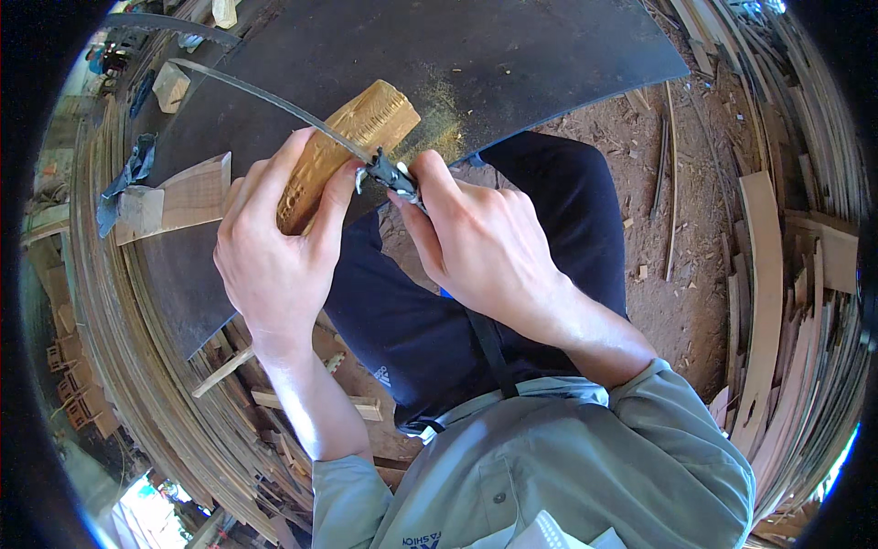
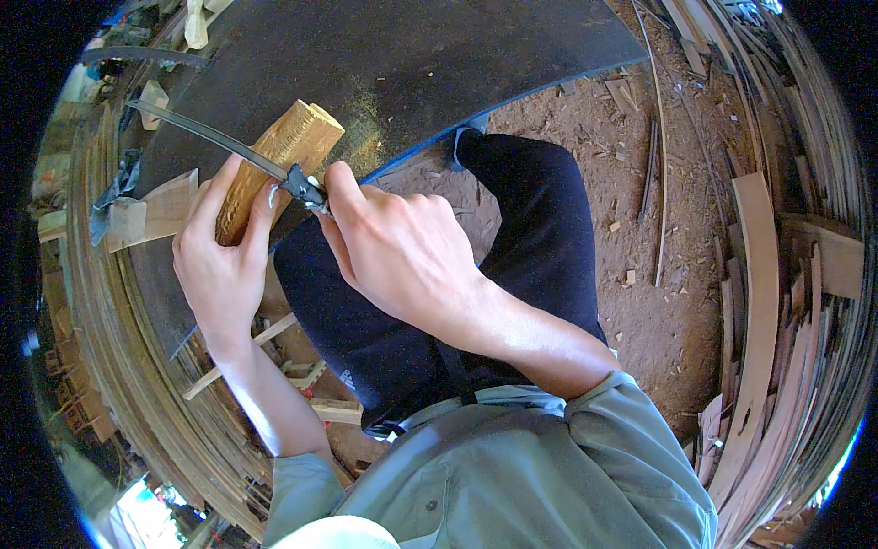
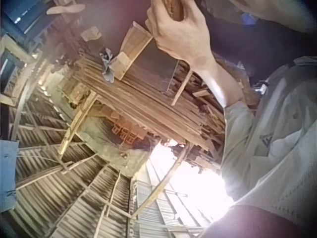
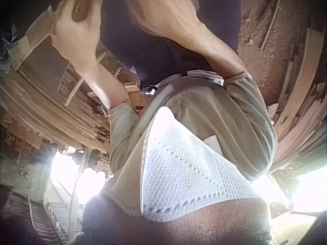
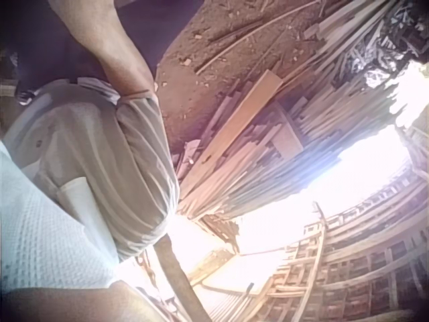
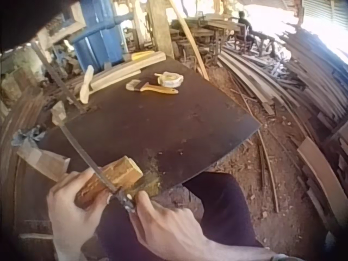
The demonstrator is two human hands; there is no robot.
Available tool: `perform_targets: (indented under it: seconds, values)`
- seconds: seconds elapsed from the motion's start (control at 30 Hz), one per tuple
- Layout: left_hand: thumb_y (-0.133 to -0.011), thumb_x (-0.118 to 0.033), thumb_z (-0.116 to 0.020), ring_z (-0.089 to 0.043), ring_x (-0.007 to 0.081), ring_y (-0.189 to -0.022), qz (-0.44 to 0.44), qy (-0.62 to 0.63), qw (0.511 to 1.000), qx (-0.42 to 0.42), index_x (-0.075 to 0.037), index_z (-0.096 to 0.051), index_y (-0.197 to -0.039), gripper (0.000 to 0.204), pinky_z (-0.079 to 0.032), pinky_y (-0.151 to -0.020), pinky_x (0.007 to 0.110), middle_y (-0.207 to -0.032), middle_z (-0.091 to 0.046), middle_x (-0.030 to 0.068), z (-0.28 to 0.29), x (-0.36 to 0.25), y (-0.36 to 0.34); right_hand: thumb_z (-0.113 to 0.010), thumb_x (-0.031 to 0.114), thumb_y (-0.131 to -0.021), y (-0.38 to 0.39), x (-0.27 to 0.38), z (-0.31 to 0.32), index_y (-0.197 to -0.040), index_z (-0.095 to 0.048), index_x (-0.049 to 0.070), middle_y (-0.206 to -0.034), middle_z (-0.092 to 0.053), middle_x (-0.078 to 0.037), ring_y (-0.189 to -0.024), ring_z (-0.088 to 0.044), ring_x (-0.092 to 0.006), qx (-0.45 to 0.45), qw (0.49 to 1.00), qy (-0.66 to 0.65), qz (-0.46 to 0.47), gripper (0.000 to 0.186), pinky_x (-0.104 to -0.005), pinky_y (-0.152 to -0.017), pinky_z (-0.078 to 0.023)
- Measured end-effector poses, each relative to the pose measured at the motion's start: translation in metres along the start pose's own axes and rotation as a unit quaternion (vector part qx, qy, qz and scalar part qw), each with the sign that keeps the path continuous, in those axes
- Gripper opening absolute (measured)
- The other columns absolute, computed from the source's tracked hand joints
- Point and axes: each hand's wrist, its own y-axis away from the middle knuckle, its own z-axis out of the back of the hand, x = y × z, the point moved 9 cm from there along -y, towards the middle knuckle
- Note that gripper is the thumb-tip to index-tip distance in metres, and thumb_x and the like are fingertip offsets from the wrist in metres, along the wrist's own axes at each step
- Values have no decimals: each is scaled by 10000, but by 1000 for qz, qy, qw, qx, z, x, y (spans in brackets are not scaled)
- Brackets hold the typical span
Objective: Hand-sawing a piece of wood into two parts while sitting at a workbench in a woodshop.
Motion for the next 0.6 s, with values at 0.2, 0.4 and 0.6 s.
perform_targets:
  seconds: [0.2, 0.4, 0.6]
  values:
    - [-928, -329, -868, -777, 294, -940, -11, 4, 1000, -10, -125, -780, -1254, 395, -585, -774, 430, -1005, -773, 65, -1, -3, 0, -670, 182, -1046, 0, -2, -3, -1056, -528, 39, -595, -602, -152, -548, -662, -375, 11, 1000, 8, -10, 202, -473, -510, -510]
    - [-926, -372, -864, -772, 313, -938, -3, -10, 1000, 2, -131, -780, -1235, 401, -589, -778, 429, -1003, -771, 70, -3, -4, -2, -660, 194, -1049, 0, -8, -6, -1060, -529, 39, -611, -614, -172, -564, -663, -401, 34, 999, 15, -27, 203, -499, -529, -518]
    - [-933, -477, -830, -772, 313, -930, -15, -51, 998, -16, -139, -791, -1206, 436, -603, -762, 429, -994, -780, 74, 3, 2, -3, -648, 205, -1044, 32, -14, -11, -1077, -532, 23, -624, -630, -231, -593, -672, -459, 79, 995, 6, -64, 219, -555, -545, -534]
